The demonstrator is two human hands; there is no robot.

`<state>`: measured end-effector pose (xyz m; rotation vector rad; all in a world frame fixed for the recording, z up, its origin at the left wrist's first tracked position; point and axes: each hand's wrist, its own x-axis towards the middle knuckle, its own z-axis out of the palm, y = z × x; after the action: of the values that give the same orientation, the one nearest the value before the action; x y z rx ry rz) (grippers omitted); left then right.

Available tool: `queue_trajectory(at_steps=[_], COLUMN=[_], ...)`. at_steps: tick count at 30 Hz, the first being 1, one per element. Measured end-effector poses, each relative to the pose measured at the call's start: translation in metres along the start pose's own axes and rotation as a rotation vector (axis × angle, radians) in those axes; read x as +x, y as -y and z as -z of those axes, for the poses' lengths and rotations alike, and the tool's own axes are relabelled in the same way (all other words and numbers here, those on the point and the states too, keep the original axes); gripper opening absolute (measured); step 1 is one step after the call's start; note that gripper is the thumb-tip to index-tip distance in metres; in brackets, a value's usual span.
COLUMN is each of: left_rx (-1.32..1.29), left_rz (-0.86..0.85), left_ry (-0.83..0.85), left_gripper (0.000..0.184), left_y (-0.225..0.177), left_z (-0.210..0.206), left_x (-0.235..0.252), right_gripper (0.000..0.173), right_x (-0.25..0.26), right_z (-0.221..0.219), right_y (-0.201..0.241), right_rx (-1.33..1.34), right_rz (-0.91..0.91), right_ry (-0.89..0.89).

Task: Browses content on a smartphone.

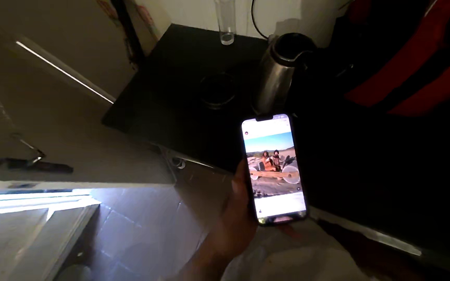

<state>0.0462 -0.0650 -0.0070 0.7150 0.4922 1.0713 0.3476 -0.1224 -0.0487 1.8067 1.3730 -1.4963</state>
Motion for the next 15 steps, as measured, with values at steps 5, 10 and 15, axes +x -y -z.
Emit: queue_trajectory(at_steps=[5,10,15], left_rx=[0.001,-0.01,-0.019], left_rz=[-0.037,-0.072,-0.069], left_ry=[0.037,0.074,0.093], left_gripper=[0.073,0.072,0.073], left_y=[0.003,0.001,-0.008], left_z=[-0.005,-0.006,0.001], left_x=[-0.008,-0.009,-0.008], right_gripper=[0.049,0.052,0.045], right_x=[0.006,0.013,0.028], right_z=[0.025,0.053,0.06], right_y=[-0.051,-0.069,-0.062], right_rx=[0.226,0.452,0.723], right_rz=[0.084,0.048,0.178], right_ry=[-0.148,-0.728,-0.958])
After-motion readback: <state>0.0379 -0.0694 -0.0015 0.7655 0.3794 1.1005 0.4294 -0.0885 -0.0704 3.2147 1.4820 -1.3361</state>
